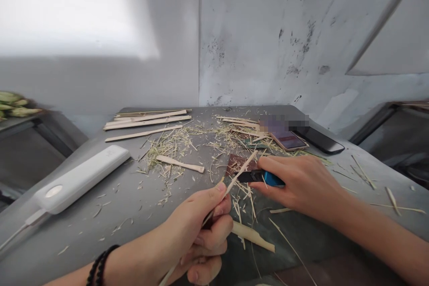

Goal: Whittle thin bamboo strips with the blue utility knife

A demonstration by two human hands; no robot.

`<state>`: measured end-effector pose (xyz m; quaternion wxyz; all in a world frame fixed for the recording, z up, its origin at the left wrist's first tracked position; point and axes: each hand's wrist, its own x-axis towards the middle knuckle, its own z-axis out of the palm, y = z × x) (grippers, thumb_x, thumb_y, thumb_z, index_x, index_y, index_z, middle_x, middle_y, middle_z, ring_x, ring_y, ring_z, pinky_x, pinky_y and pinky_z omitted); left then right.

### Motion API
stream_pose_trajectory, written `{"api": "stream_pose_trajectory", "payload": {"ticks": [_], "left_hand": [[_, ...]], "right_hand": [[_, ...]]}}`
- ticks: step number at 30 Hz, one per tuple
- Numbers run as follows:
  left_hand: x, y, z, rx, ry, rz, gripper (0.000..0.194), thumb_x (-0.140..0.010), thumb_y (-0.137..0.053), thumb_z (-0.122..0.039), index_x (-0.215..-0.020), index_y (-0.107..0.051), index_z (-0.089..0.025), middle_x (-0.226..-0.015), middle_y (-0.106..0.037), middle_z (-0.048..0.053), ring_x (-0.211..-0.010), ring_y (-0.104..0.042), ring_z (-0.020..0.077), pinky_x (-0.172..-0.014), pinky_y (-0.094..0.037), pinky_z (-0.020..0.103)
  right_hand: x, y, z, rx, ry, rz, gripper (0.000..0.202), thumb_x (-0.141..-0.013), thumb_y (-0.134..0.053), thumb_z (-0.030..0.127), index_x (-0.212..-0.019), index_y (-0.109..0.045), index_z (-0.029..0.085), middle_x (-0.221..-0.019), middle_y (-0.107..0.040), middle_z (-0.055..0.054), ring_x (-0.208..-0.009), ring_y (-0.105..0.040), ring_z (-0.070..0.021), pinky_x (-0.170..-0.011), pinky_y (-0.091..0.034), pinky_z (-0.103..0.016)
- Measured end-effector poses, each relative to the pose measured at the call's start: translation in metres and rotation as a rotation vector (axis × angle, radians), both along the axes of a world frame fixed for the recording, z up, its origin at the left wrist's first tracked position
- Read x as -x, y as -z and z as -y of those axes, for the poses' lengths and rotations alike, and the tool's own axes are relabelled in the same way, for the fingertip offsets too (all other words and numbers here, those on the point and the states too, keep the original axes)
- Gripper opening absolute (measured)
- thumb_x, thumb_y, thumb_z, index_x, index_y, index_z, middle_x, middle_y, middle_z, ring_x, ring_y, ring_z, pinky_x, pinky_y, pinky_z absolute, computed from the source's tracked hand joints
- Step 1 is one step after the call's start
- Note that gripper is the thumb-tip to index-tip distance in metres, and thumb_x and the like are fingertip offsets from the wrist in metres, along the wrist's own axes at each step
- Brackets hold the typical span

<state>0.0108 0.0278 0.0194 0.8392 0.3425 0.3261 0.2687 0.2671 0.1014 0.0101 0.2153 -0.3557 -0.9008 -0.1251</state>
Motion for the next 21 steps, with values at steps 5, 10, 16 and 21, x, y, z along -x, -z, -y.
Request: {"api": "stream_pose_trajectory", "payload": {"ticks": [5,10,16,21], "left_hand": [[0.001,-0.004,0.000,-0.046,-0.010,-0.044,0.046,-0.112,-0.027,-0.052,-0.077,-0.039,-0.025,-0.050,-0.022,-0.012,-0.039,-0.008,0.0074,-0.033,-0.028,0.011],[0.001,-0.004,-0.005,-0.106,-0.030,-0.132,0.047,-0.111,-0.031,-0.051,-0.073,-0.038,-0.024,-0.049,-0.025,-0.012,-0.037,-0.009,0.0060,-0.034,-0.030,0.012],[0.005,-0.002,-0.010,-0.205,0.010,-0.186,0.048,-0.109,-0.036,-0.058,-0.074,-0.038,-0.024,-0.047,-0.027,-0.014,-0.033,-0.011,0.0039,-0.031,-0.026,0.012],[0.006,-0.001,-0.014,-0.240,0.043,-0.228,0.054,-0.105,-0.043,-0.065,-0.072,-0.034,-0.024,-0.047,-0.026,-0.014,-0.032,-0.012,0.0026,-0.030,-0.028,0.012]], "right_hand": [[-0.001,-0.002,-0.003,-0.007,0.006,-0.001,0.051,-0.106,-0.042,0.067,-0.084,-0.055,0.023,-0.065,-0.064,0.003,-0.055,-0.059,-0.0153,-0.054,-0.022,-0.031],[-0.006,-0.004,-0.007,0.019,0.049,0.022,0.055,-0.106,-0.038,0.070,-0.085,-0.055,0.023,-0.067,-0.065,0.003,-0.058,-0.061,-0.0161,-0.055,-0.021,-0.031],[-0.013,-0.008,-0.013,-0.041,0.026,0.044,0.055,-0.104,-0.041,0.072,-0.083,-0.055,0.023,-0.066,-0.062,0.003,-0.057,-0.059,-0.0155,-0.054,-0.020,-0.030],[-0.018,-0.013,-0.018,-0.079,-0.006,0.060,0.053,-0.103,-0.044,0.071,-0.084,-0.057,0.023,-0.067,-0.062,0.002,-0.059,-0.060,-0.0166,-0.055,-0.021,-0.030]]}}
